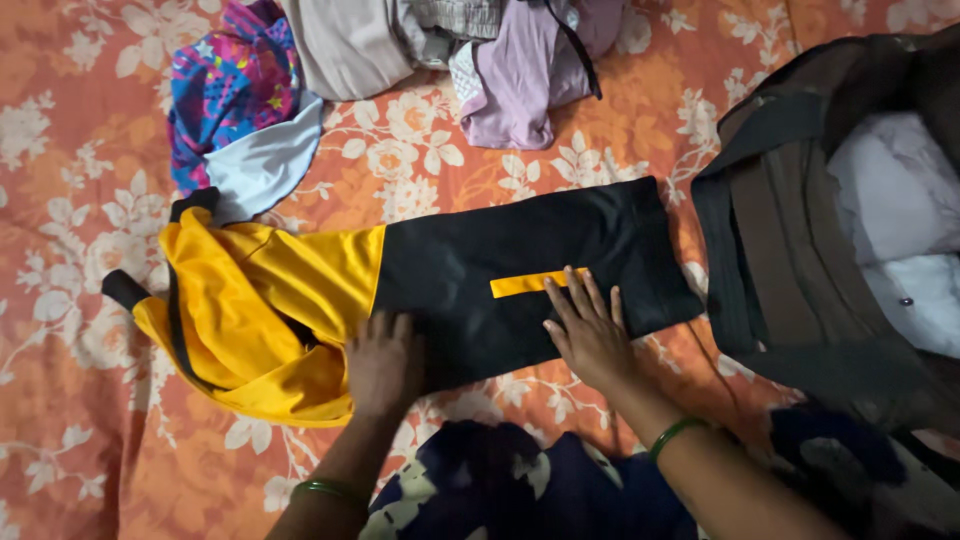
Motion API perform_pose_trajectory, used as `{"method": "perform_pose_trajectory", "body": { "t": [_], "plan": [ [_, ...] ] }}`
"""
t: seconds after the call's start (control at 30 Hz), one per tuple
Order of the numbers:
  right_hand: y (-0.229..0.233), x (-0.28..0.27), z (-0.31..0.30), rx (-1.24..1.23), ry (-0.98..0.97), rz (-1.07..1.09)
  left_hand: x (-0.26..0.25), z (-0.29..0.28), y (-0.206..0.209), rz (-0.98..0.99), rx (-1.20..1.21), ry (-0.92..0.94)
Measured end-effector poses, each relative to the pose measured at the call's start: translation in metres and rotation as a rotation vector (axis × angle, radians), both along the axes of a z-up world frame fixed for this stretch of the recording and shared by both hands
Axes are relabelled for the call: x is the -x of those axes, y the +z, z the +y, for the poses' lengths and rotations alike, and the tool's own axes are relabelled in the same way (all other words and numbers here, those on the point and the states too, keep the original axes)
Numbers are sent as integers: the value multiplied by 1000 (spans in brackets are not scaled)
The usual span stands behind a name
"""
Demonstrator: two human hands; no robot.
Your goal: The person folds a yellow and black jacket, a colorful patterned top, and a pink top on a bed, then places them into a brown bag.
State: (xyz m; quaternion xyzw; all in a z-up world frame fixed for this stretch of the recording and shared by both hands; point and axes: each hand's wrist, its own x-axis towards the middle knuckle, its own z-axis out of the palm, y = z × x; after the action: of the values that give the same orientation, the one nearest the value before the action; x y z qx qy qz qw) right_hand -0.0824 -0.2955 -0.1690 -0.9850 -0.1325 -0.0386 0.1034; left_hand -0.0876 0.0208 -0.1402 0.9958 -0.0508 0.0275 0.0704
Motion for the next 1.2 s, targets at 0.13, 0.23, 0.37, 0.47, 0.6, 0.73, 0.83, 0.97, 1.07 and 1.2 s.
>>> {"method": "perform_pose_trajectory", "body": {
  "t": [0.13, 0.23, 0.37, 0.47, 0.6, 0.73, 0.83, 0.97, 1.07, 1.2],
  "plan": [
    [-2, 2, 1, 15, -9, 24, 4, 28, 4, -237, -4, 49],
    [-3, -1, -2, 61, -18, 55, 21, 35, 7, -154, -22, -108],
    [-5, -2, -1, 67, -15, 78, 58, 47, 16, 57, -32, -225],
    [-5, -1, -2, 72, -33, 127, 61, 57, 22, 243, -136, -107],
    [1, -3, 1, 59, -43, 158, 61, 69, 43, 188, -242, -126],
    [17, -5, 25, 65, -130, 208, 58, 70, 67, 75, -117, -107],
    [37, 6, 65, -465, 109, 28, 43, 57, 78, -11, -67, -193],
    [54, 28, 136, -752, 295, 115, 30, 25, 81, -48, 70, -377],
    [49, 27, 158, -790, 110, 510, 29, 15, 73, 16, 80, -462],
    [27, 22, 150, -749, 202, 219, 27, 43, 58, -30, -27, -403]
  ]
}}
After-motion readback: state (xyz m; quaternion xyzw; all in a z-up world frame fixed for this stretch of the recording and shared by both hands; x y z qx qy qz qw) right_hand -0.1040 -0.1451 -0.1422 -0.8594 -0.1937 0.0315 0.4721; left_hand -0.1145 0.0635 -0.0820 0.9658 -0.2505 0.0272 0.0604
